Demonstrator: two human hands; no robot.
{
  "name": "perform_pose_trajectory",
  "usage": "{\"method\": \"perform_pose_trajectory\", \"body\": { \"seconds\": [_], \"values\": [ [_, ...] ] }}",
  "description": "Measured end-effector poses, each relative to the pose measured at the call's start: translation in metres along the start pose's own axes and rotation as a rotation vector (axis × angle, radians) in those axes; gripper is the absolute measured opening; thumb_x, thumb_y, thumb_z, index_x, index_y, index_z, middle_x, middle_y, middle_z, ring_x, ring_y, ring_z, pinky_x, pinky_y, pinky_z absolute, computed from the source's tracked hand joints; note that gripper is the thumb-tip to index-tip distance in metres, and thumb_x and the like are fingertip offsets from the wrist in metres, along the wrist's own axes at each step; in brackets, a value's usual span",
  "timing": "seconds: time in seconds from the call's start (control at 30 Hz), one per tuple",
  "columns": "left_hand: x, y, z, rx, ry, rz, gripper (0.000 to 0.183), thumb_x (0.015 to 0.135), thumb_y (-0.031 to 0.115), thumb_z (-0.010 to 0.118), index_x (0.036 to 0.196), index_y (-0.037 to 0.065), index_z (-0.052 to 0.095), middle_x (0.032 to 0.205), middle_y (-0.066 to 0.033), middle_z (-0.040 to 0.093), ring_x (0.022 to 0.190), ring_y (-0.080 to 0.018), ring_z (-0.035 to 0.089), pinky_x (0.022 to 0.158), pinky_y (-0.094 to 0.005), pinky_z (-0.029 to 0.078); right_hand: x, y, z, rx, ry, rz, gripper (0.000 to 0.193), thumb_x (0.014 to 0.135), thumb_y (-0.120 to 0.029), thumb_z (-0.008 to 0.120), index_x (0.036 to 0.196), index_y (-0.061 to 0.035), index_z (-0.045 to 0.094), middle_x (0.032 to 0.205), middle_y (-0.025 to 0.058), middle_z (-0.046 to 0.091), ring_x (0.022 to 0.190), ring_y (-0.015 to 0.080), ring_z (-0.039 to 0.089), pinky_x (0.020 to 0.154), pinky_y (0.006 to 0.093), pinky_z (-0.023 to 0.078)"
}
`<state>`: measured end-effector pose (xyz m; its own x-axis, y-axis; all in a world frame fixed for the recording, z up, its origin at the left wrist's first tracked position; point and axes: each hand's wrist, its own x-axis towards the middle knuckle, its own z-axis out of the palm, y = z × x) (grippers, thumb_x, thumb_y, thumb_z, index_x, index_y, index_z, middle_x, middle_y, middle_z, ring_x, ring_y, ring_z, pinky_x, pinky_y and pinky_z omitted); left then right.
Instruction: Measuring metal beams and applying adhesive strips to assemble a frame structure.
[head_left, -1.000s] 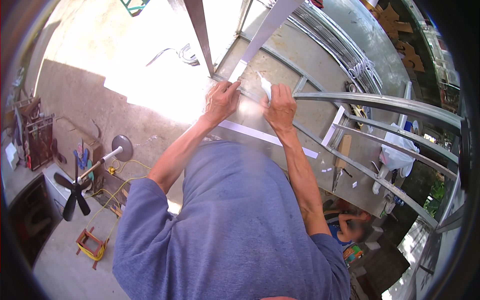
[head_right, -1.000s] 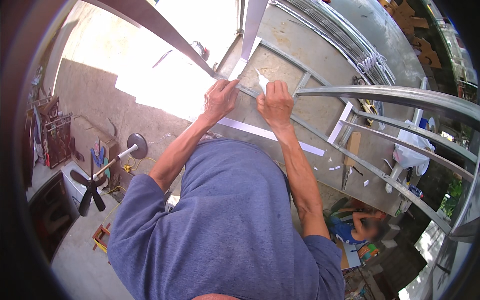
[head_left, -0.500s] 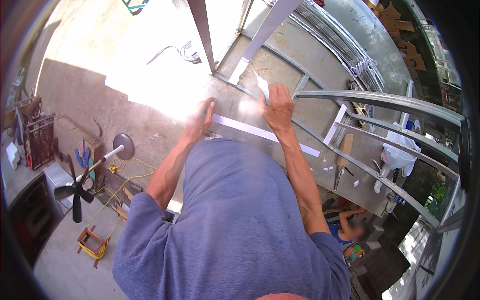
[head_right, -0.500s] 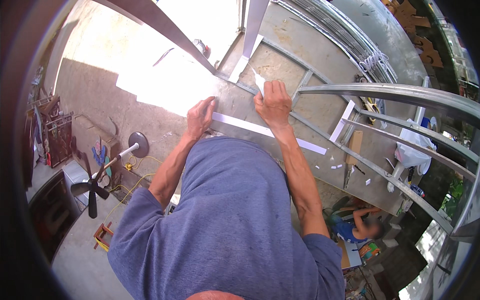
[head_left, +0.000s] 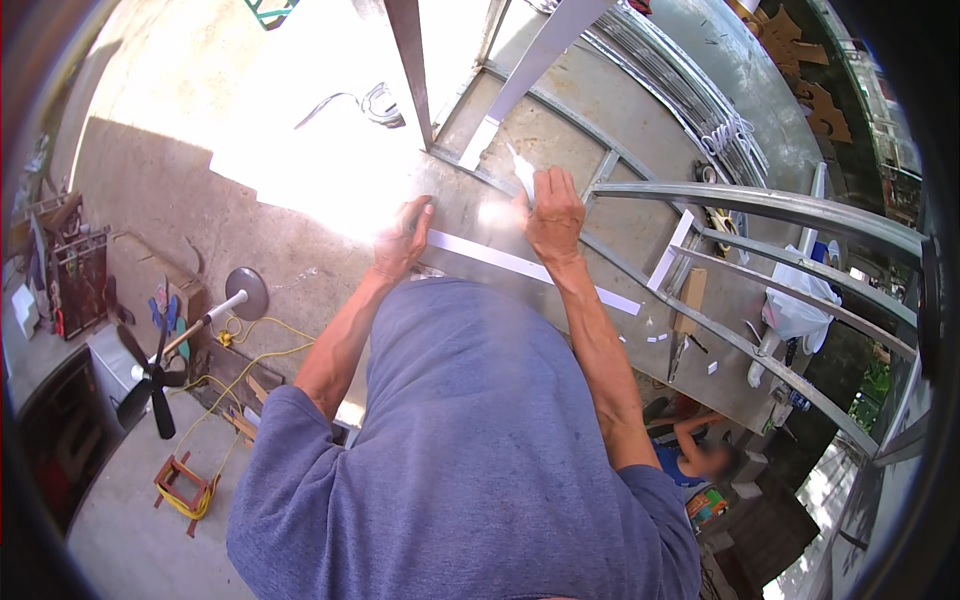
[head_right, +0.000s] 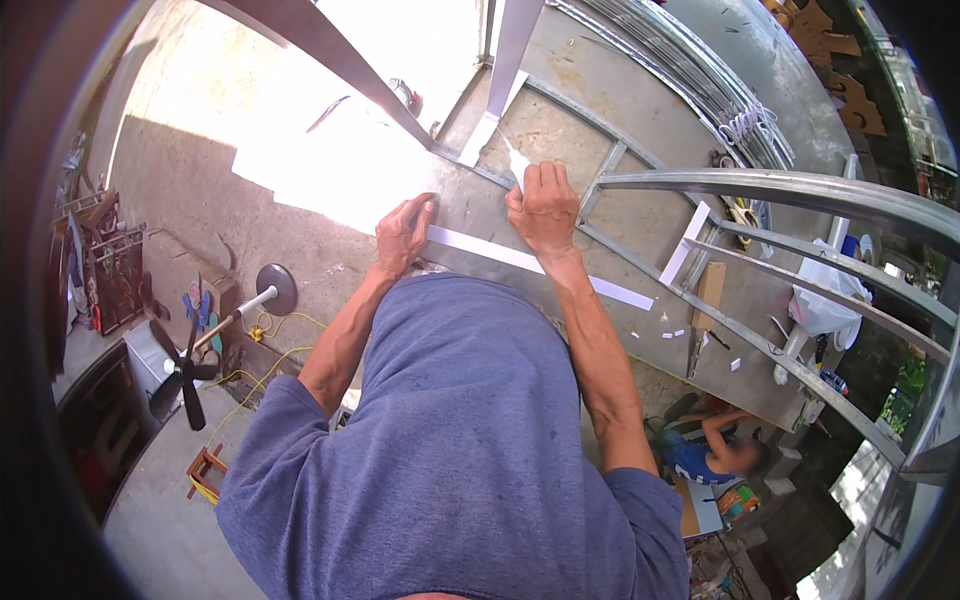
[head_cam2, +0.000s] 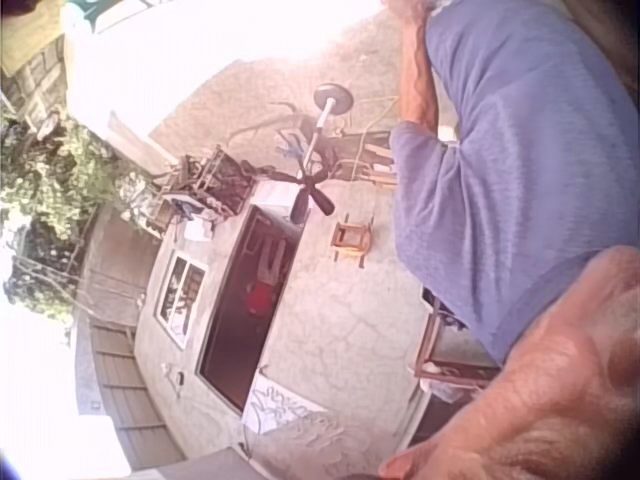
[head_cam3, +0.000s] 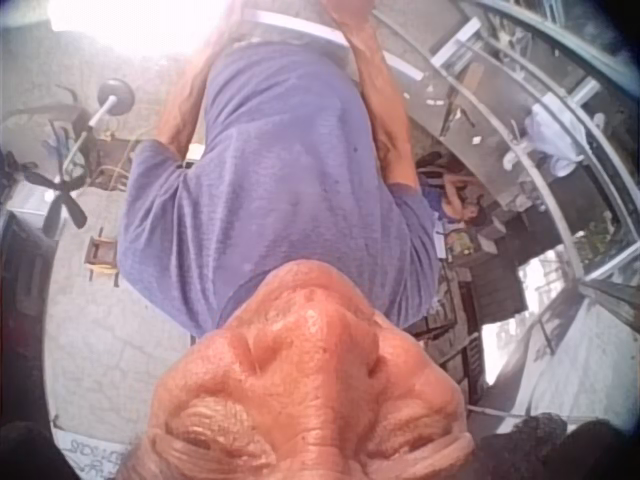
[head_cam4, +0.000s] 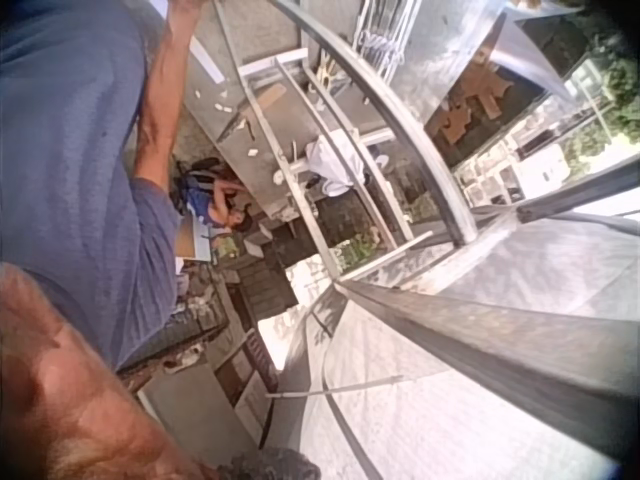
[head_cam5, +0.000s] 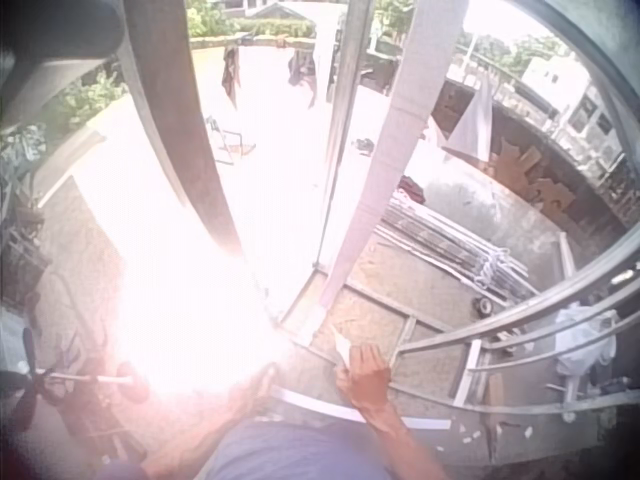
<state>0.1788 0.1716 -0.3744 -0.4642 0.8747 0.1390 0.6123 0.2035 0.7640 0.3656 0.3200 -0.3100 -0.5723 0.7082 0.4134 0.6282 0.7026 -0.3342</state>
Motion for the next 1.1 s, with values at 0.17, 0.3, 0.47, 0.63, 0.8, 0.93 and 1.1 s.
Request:
{"method": "perform_pose_trajectory", "body": {
  "seconds": [0.17, 0.3, 0.47, 0.63, 0.8, 0.93, 1.1],
  "values": [
    [0.0, 0.001, -0.001, 0.024, -0.022, -0.018, 0.02, 0.093, 0.018, 0.062, 0.108, 0.009, 0.07, 0.088, -0.0112, 0.071, 0.07, -0.0254, 0.068, 0.063, -0.0346, 0.052, -0.002, 0.001, 0.002, -0.001, 0.001, 0.007, 0.019, 0.065, -0.005, 0.064, 0.076, -0.0028, 0.049, 0.075, 0.0135, 0.047, 0.072, 0.0314, 0.053, 0.059, 0.0424, 0.046],
    [-0.001, 0.002, 0.0, 0.019, -0.023, -0.014, 0.02, 0.093, 0.019, 0.062, 0.108, 0.009, 0.071, 0.089, -0.0111, 0.071, 0.07, -0.0251, 0.068, 0.063, -0.0348, 0.052, -0.003, 0.001, 0.0, 0.0, 0.007, 0.005, 0.019, 0.064, -0.004, 0.064, 0.076, -0.0028, 0.049, 0.075, 0.0134, 0.047, 0.072, 0.0314, 0.053, 0.059, 0.0425, 0.046],
    [0.0, 0.002, 0.0, 0.02, -0.023, -0.012, 0.02, 0.093, 0.019, 0.062, 0.107, 0.009, 0.071, 0.09, -0.011, 0.071, 0.07, -0.0249, 0.068, 0.064, -0.0348, 0.053, -0.005, 0.002, 0.002, -0.015, 0.025, 0.03, 0.018, 0.065, -0.005, 0.063, 0.075, -0.0029, 0.048, 0.075, 0.0133, 0.047, 0.073, 0.0317, 0.053, 0.059, 0.0426, 0.045],
    [0.0, 0.002, -0.002, 0.035, -0.037, -0.026, 0.02, 0.093, 0.02, 0.062, 0.108, 0.01, 0.071, 0.091, -0.0109, 0.071, 0.071, -0.0251, 0.068, 0.064, -0.0345, 0.053, -0.009, 0.002, 0.0, -0.023, 0.01, 0.061, 0.018, 0.065, -0.005, 0.063, 0.075, -0.0032, 0.049, 0.076, 0.0133, 0.048, 0.074, 0.0318, 0.053, 0.06, 0.0426, 0.045],
    [0.002, 0.002, -0.004, 0.038, -0.057, -0.015, 0.021, 0.093, 0.02, 0.062, 0.109, 0.008, 0.07, 0.09, -0.0122, 0.071, 0.071, -0.0258, 0.068, 0.064, -0.0348, 0.052, -0.013, -0.002, -0.009, -0.001, 0.054, 0.095, 0.018, 0.066, -0.005, 0.064, 0.076, -0.0029, 0.05, 0.076, 0.013, 0.048, 0.073, 0.0319, 0.053, 0.061, 0.0424, 0.046],
    [-0.002, -0.001, -0.004, -0.004, -0.057, 0.052, 0.019, 0.093, 0.019, 0.062, 0.104, 0.005, 0.07, 0.087, -0.0137, 0.071, 0.07, -0.0266, 0.068, 0.064, -0.0347, 0.052, -0.032, -0.004, -0.03, 0.196, 0.017, 0.344, 0.019, 0.073, -0.007, 0.068, 0.087, -0.0011, 0.057, 0.083, 0.0122, 0.055, 0.078, 0.0292, 0.056, 0.065, 0.0379, 0.047],
    [-0.007, -0.022, -0.001, 0.081, -0.235, 0.151, 0.018, 0.092, 0.018, 0.065, 0.091, 0.0, 0.07, 0.078, -0.015, 0.069, 0.064, -0.027, 0.065, 0.062, -0.0358, 0.05, -0.084, 0.013, -0.032, 1.217, -0.051, 0.876, 0.046, 0.086, -0.009, 0.07, 0.128, 0.0027, 0.055, 0.112, 0.0057, 0.063, 0.103, 0.0125, 0.058, 0.09, 0.0281, 0.047]
  ]
}}
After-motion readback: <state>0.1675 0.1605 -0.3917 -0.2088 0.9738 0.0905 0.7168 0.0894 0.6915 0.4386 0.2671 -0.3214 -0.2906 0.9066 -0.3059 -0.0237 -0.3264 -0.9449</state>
